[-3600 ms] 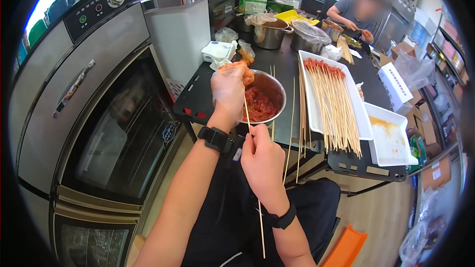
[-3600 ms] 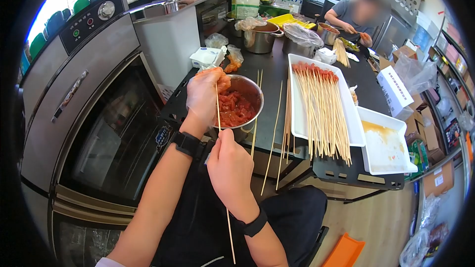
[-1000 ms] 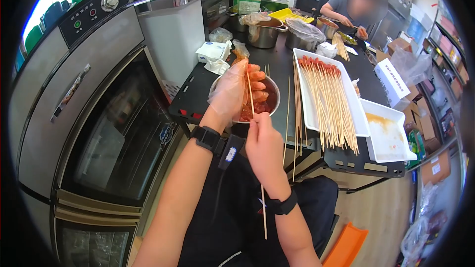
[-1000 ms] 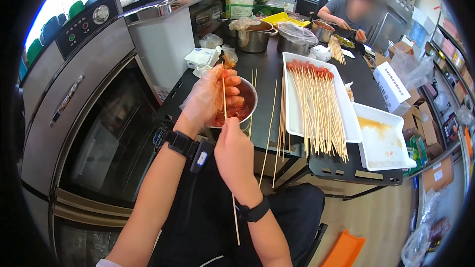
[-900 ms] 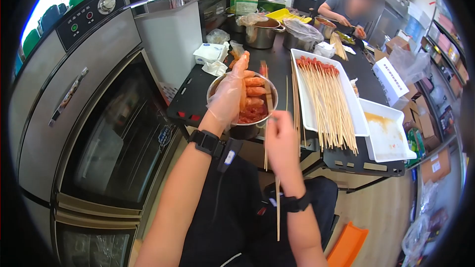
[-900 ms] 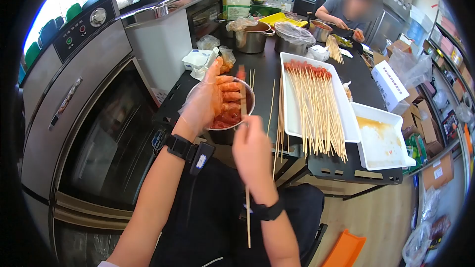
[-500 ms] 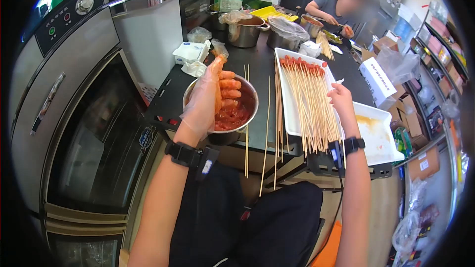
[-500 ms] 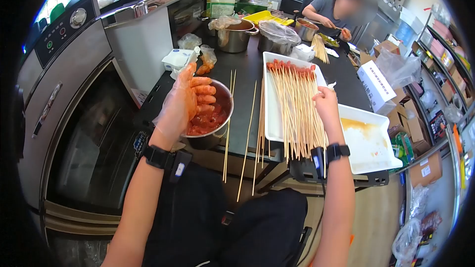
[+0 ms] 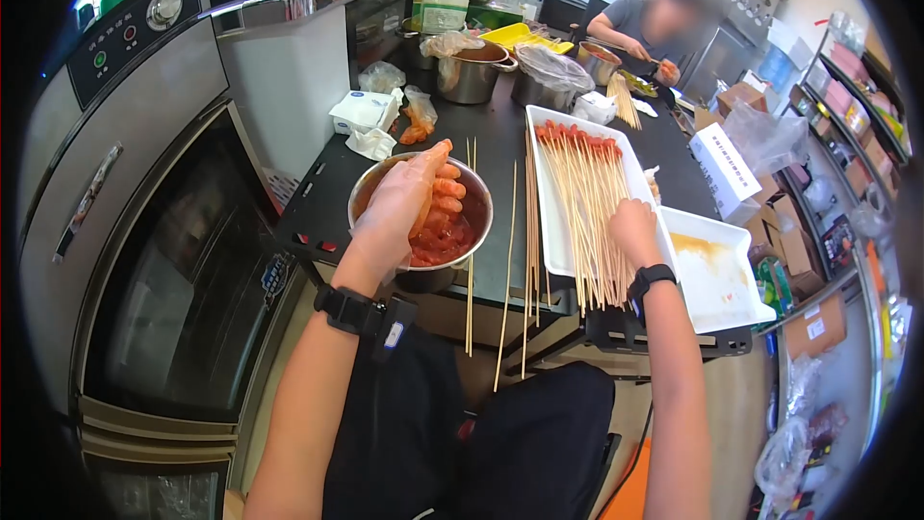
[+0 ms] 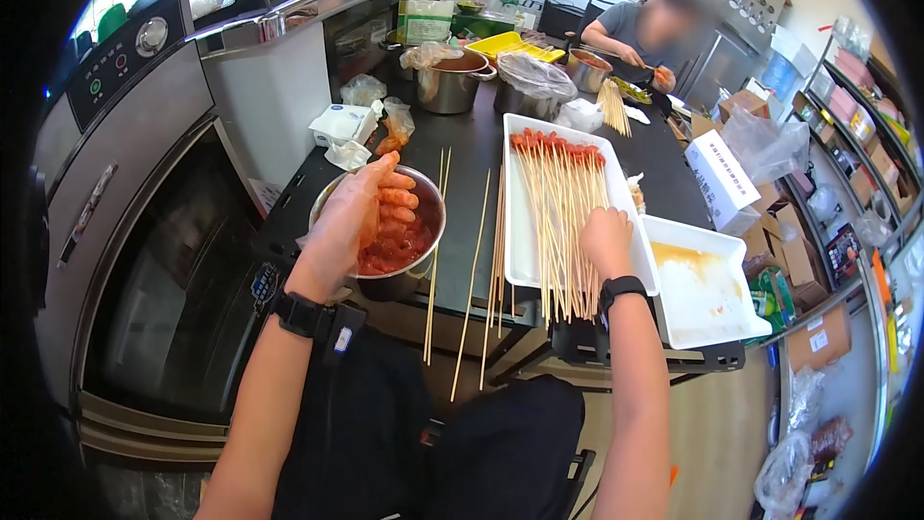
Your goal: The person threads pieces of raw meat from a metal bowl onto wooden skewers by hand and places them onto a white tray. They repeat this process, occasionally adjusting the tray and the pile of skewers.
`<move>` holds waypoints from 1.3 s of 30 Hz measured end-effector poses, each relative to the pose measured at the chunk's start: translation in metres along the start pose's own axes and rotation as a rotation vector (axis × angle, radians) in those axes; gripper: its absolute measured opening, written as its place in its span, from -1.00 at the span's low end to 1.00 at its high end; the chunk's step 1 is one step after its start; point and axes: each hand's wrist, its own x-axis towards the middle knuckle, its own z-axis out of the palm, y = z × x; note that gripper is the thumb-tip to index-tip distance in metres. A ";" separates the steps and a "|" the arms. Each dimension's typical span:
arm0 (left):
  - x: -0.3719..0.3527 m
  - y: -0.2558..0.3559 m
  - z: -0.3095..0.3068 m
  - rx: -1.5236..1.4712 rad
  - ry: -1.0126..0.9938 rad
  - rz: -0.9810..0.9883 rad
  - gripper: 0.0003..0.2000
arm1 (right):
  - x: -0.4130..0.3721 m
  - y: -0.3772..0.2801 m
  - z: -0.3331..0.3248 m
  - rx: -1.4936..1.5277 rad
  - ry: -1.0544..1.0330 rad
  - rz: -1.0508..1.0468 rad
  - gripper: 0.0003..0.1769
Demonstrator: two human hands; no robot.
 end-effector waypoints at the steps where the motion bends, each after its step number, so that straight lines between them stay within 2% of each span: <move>1: 0.000 0.000 0.001 0.014 -0.003 -0.027 -0.65 | -0.003 0.001 0.000 0.010 -0.030 0.022 -0.81; 7: -0.002 0.001 0.001 0.046 -0.007 0.011 -0.66 | -0.001 -0.007 -0.005 0.210 0.092 0.093 -0.86; 10: -0.006 0.004 0.003 0.076 0.004 -0.001 -0.67 | -0.003 -0.013 -0.011 0.213 0.017 0.109 -0.85; 14: 0.002 -0.004 0.000 0.080 0.003 -0.003 -0.69 | -0.006 -0.014 -0.009 0.155 0.024 0.124 -0.84; 16: 0.008 -0.014 -0.005 0.100 0.084 0.108 -0.70 | -0.015 -0.020 -0.026 0.132 0.125 0.051 -0.82; 17: 0.009 -0.020 -0.011 0.189 0.101 0.226 -0.81 | -0.020 -0.023 -0.033 0.150 0.142 -0.008 -0.83; 18: 0.015 -0.027 -0.020 0.192 0.109 0.220 -0.81 | -0.027 -0.028 -0.041 0.154 0.133 -0.013 -0.83; 20: 0.035 -0.035 -0.040 1.592 0.060 0.818 -0.90 | -0.044 -0.043 -0.056 0.202 0.264 -0.277 -0.85; 21: 0.034 -0.034 -0.041 1.458 -0.079 0.736 -0.90 | -0.052 -0.054 -0.063 0.203 0.259 -0.281 -0.85; 22: 0.034 -0.033 -0.038 1.456 -0.079 0.731 -0.90 | -0.060 -0.068 -0.068 0.253 0.248 -0.338 -0.87; 24: 0.007 -0.006 -0.003 2.197 -0.535 0.495 -0.81 | -0.074 -0.098 -0.071 0.263 0.233 -0.439 -0.89; 25: -0.012 0.009 0.020 1.998 -0.338 0.097 -0.73 | -0.079 -0.114 -0.070 0.226 0.234 -0.482 -0.89; 26: -0.007 0.000 0.017 2.003 -0.338 0.101 -0.73 | -0.080 -0.127 -0.053 0.186 0.314 -0.548 -0.92; 28: 0.017 -0.026 0.003 1.818 -0.233 0.122 -0.68 | -0.088 -0.147 -0.045 0.101 0.307 -0.561 -0.93; 31: 0.018 -0.022 0.003 1.820 -0.260 0.068 -0.70 | -0.085 -0.167 -0.021 -0.165 0.210 -0.369 -0.83; 32: 0.016 -0.020 0.004 1.785 -0.268 0.037 -0.69 | -0.083 -0.171 -0.020 -0.160 0.216 -0.367 -0.83; 33: 0.009 -0.017 0.008 1.766 -0.181 0.059 -0.74 | -0.082 -0.173 -0.020 -0.120 0.176 -0.292 -0.84; 34: 0.012 -0.016 0.008 1.766 -0.179 0.059 -0.74 | -0.081 -0.175 -0.020 -0.082 0.132 -0.217 -0.85; 36: 0.017 -0.016 0.008 1.737 -0.215 -0.070 -0.69 | -0.082 -0.180 -0.031 -0.026 0.073 -0.212 -0.86; 37: 0.017 -0.018 0.007 1.737 -0.218 -0.070 -0.69 | -0.083 -0.181 -0.035 0.029 0.014 -0.205 -0.87; 39: 0.013 -0.019 0.007 1.683 -0.115 -0.006 -0.83 | -0.084 -0.180 -0.032 0.059 0.021 -0.217 -0.88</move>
